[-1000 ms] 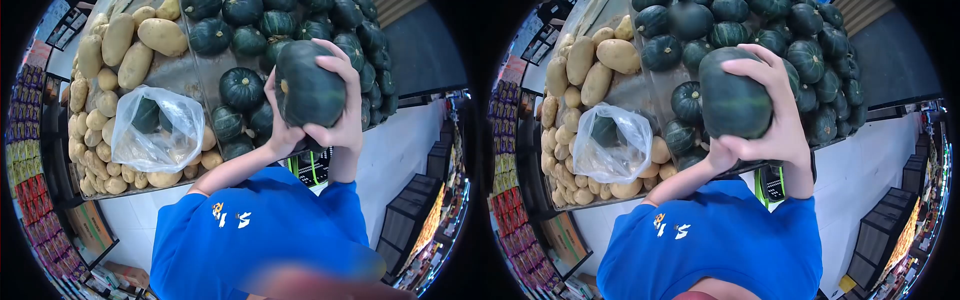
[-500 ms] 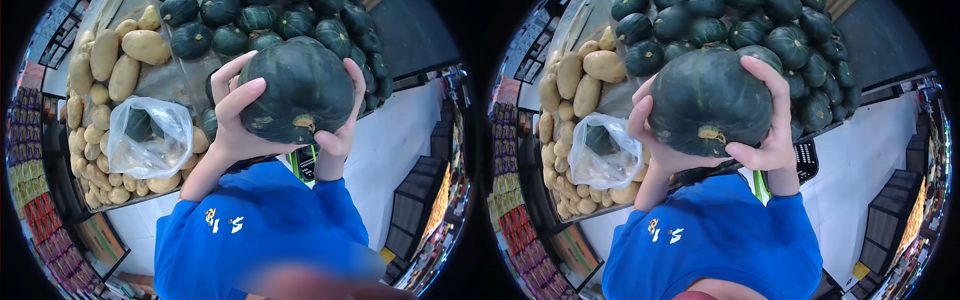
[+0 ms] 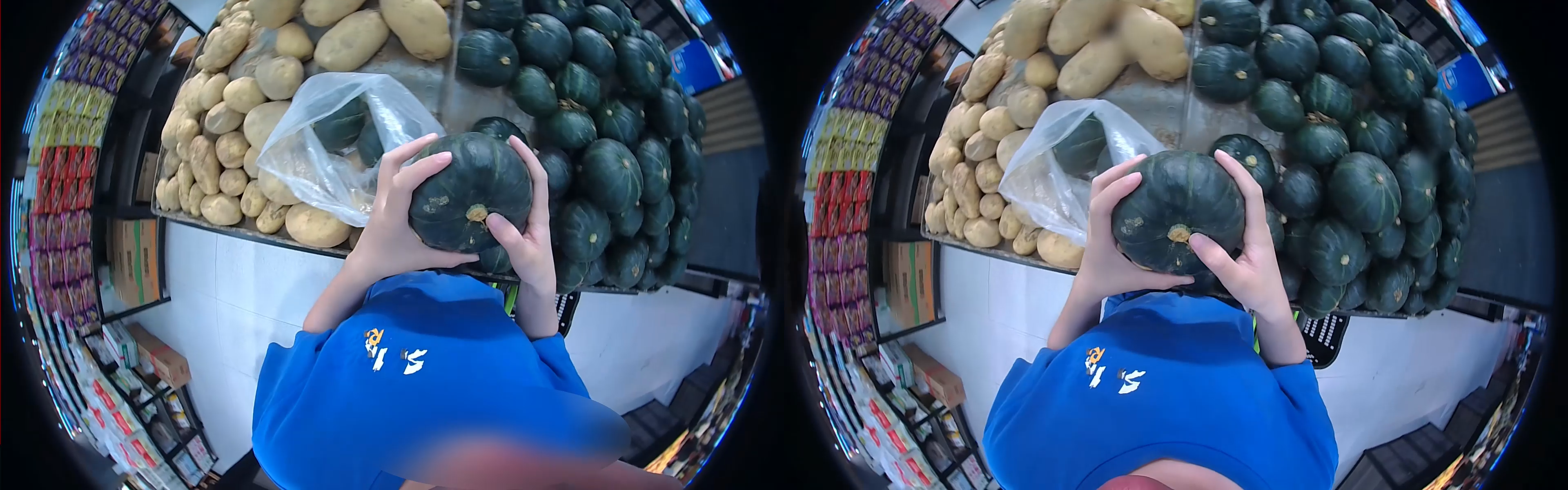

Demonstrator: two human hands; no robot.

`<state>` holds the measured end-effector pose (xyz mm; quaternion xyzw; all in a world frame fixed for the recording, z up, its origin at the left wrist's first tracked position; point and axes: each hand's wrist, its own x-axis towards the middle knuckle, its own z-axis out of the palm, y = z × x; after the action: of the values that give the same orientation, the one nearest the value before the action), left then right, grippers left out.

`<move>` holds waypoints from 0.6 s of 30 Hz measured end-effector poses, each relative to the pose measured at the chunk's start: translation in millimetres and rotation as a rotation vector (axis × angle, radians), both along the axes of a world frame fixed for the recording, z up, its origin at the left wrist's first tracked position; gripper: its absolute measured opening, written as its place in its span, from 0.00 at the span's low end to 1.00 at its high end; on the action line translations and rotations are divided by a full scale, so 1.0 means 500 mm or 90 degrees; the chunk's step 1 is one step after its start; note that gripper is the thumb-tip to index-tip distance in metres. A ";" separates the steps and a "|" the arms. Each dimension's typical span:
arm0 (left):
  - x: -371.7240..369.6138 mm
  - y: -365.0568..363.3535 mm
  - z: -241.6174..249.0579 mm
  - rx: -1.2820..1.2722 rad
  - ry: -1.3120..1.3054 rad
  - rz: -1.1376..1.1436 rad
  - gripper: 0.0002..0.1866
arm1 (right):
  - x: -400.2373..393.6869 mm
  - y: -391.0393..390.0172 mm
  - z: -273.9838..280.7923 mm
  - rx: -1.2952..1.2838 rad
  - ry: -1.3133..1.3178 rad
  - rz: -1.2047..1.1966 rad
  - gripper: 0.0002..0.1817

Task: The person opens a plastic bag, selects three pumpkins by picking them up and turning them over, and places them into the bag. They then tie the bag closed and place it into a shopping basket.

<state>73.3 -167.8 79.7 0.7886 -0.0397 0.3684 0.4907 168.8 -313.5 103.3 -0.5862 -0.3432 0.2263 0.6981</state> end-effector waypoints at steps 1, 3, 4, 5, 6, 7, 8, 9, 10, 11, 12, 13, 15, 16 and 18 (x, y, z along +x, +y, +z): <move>-0.012 0.008 -0.001 -0.020 0.001 0.015 0.53 | -0.004 0.014 0.001 0.010 0.038 0.029 0.39; -0.034 0.016 -0.014 -0.128 0.018 0.026 0.56 | -0.012 0.045 0.002 0.009 0.085 0.069 0.37; -0.043 0.022 -0.015 -0.128 0.016 0.037 0.56 | -0.013 0.068 -0.008 0.013 0.060 0.071 0.36; -0.051 0.030 -0.016 -0.279 0.022 0.016 0.57 | -0.016 0.085 -0.007 -0.021 0.081 0.085 0.36; -0.059 0.038 -0.014 -0.430 0.025 -0.006 0.58 | -0.021 0.103 -0.005 -0.055 0.101 0.098 0.36; -0.068 0.053 -0.003 -0.497 0.054 -0.018 0.54 | -0.034 0.127 -0.006 -0.067 0.143 0.092 0.36; -0.071 0.077 -0.031 -0.571 0.052 -0.012 0.42 | -0.035 0.141 -0.004 -0.117 0.161 0.108 0.36; -0.075 0.088 -0.015 -0.686 0.079 0.057 0.30 | -0.033 0.165 -0.011 -0.161 0.177 0.144 0.35; -0.073 0.101 -0.024 -0.685 0.067 0.063 0.30 | -0.027 0.175 -0.020 -0.206 0.196 0.170 0.35; -0.068 0.117 -0.044 -0.744 0.037 0.069 0.27 | -0.022 0.179 -0.017 -0.207 0.188 0.177 0.35; -0.065 0.127 -0.053 -0.805 0.010 0.072 0.25 | -0.018 0.180 -0.014 -0.246 0.126 0.203 0.34; -0.065 0.132 -0.051 -0.834 0.024 0.097 0.26 | -0.013 0.179 -0.011 -0.284 0.066 0.225 0.32; -0.066 0.148 -0.051 -0.826 0.026 0.084 0.26 | 0.009 0.173 -0.031 -0.261 -0.225 0.147 0.31; -0.065 0.157 -0.051 -0.819 0.031 0.073 0.25 | 0.016 0.171 -0.036 -0.230 -0.509 0.064 0.30; -0.061 0.176 -0.064 -0.804 0.031 0.099 0.24 | 0.020 0.153 -0.024 -0.254 -0.529 -0.115 0.26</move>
<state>42.7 -79.9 47.6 0.3558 0.2535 0.3376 0.8338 178.6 -237.0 91.4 -0.7773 -0.4910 -0.0282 0.3922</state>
